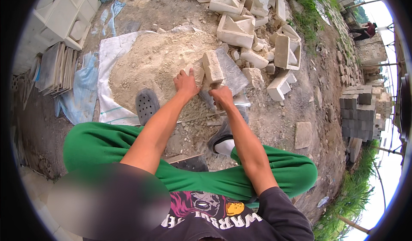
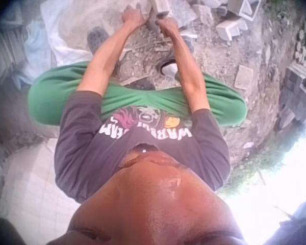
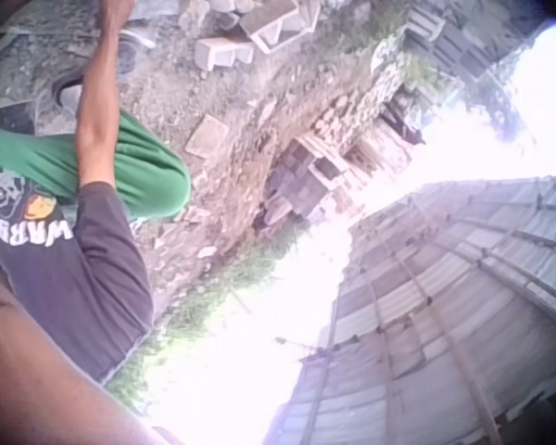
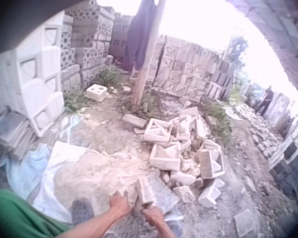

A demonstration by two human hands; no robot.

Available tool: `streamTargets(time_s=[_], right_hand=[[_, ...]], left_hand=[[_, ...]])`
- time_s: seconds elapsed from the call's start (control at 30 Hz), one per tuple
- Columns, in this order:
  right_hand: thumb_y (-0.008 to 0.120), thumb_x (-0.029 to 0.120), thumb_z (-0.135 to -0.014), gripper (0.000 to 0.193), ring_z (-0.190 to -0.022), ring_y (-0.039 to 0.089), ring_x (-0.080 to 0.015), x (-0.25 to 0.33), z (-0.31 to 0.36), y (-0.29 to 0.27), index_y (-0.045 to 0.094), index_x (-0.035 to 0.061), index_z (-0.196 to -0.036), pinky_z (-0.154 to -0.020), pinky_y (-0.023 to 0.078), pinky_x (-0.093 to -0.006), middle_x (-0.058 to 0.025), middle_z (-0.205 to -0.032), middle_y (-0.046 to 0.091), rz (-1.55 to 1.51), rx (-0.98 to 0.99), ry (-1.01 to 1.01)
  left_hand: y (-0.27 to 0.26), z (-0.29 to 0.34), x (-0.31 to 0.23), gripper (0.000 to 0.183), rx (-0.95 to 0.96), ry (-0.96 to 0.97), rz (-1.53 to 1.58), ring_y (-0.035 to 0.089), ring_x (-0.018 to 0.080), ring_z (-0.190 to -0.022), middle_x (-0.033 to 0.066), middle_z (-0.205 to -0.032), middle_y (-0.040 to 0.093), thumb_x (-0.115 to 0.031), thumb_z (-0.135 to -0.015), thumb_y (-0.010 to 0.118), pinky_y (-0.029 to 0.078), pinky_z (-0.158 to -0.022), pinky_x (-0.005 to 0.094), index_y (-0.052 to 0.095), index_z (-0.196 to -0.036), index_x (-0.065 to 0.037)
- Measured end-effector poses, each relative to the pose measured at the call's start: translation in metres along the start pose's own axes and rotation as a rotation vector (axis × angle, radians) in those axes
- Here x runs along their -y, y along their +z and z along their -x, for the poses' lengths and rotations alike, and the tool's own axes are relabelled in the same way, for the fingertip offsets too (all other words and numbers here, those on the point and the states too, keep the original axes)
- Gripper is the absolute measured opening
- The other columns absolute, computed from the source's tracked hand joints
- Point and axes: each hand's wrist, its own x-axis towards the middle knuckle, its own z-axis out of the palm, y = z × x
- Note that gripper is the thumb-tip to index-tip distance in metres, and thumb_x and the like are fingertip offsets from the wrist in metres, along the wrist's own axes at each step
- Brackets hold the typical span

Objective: The person shapes a concrete block by striking and scraping its edges with a smaller stone while sitting on the ground.

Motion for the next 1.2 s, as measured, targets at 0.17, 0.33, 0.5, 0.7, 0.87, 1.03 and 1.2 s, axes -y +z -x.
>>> streamTargets(time_s=[0.17, 0.33, 0.5, 0.7, 0.87, 1.03, 1.2], right_hand=[[0.075, 0.022, -0.070, 0.031, -0.058, 0.070, -0.0236, 0.005, -0.011, -0.034, 0.068, -0.0087, -0.074, -0.053, 0.055, -0.0368, -0.0145, -0.067, 0.068, -0.122, -0.117, -0.021], [0.075, 0.023, -0.070, 0.033, -0.057, 0.069, -0.0242, -0.026, -0.059, -0.076, 0.068, -0.0086, -0.077, -0.053, 0.055, -0.0368, -0.0152, -0.068, 0.068, 0.058, -0.298, -0.034], [0.066, 0.027, -0.071, 0.035, -0.065, 0.073, -0.0291, -0.038, -0.067, -0.069, 0.071, -0.0079, -0.076, -0.064, 0.057, -0.0397, -0.0198, -0.067, 0.070, 0.207, -0.185, -0.083], [0.066, 0.028, -0.070, 0.038, -0.070, 0.071, -0.0376, -0.029, -0.064, -0.065, 0.070, -0.0084, -0.079, -0.066, 0.055, -0.0431, -0.0254, -0.071, 0.069, 0.315, -0.063, -0.188], [0.066, 0.030, -0.069, 0.042, -0.082, 0.070, -0.0441, -0.024, -0.047, -0.073, 0.070, -0.0087, -0.085, -0.073, 0.054, -0.0466, -0.0298, -0.083, 0.069, 0.434, -0.026, -0.290], [0.069, 0.032, -0.065, 0.048, -0.083, 0.070, -0.0442, -0.040, -0.042, -0.070, 0.070, -0.0110, -0.086, -0.075, 0.055, -0.0457, -0.0303, -0.087, 0.070, 0.553, -0.013, -0.283], [0.068, 0.031, -0.066, 0.047, -0.083, 0.070, -0.0431, -0.032, -0.039, -0.076, 0.070, -0.0118, -0.085, -0.075, 0.055, -0.0448, -0.0321, -0.087, 0.069, 0.402, 0.030, -0.215]], left_hand=[[-0.004, 0.005, -0.005, 0.099, -0.003, 0.005, 0.010, 0.056, 0.0395, -0.116, 0.0256, -0.130, 0.049, -0.056, -0.077, 0.075, 0.047, -0.094, 0.0493, 0.033, -0.155, -0.012], [-0.004, 0.000, -0.010, 0.100, 0.013, 0.034, 0.028, 0.056, 0.0401, -0.115, 0.0263, -0.130, 0.048, -0.055, -0.077, 0.076, 0.047, -0.094, 0.0474, 0.033, -0.154, -0.008], [-0.002, 0.002, -0.008, 0.099, -0.013, 0.036, 0.017, 0.056, 0.0399, -0.114, 0.0261, -0.129, 0.048, -0.055, -0.077, 0.075, 0.048, -0.094, 0.0469, 0.033, -0.154, -0.007], [-0.004, 0.006, -0.008, 0.104, 0.016, 0.038, 0.041, 0.053, 0.0431, -0.119, 0.0309, -0.135, 0.043, -0.059, -0.077, 0.075, 0.047, -0.097, 0.0478, 0.031, -0.155, -0.007], [0.014, 0.004, -0.006, 0.107, -0.075, 0.005, 0.031, 0.049, 0.0442, -0.124, 0.0319, -0.141, 0.040, -0.065, -0.077, 0.073, 0.045, -0.100, 0.0491, 0.028, -0.156, -0.008], [0.007, 0.006, -0.001, 0.101, -0.063, 0.051, 0.033, 0.048, 0.0422, -0.125, 0.0288, -0.139, 0.042, -0.059, -0.078, 0.073, 0.043, -0.101, 0.0487, 0.030, -0.156, -0.011], [0.001, 0.018, 0.019, 0.098, -0.090, 0.081, 0.000, 0.051, 0.0405, -0.119, 0.0266, -0.131, 0.047, -0.057, -0.077, 0.072, 0.045, -0.098, 0.0484, 0.033, -0.155, -0.012]])
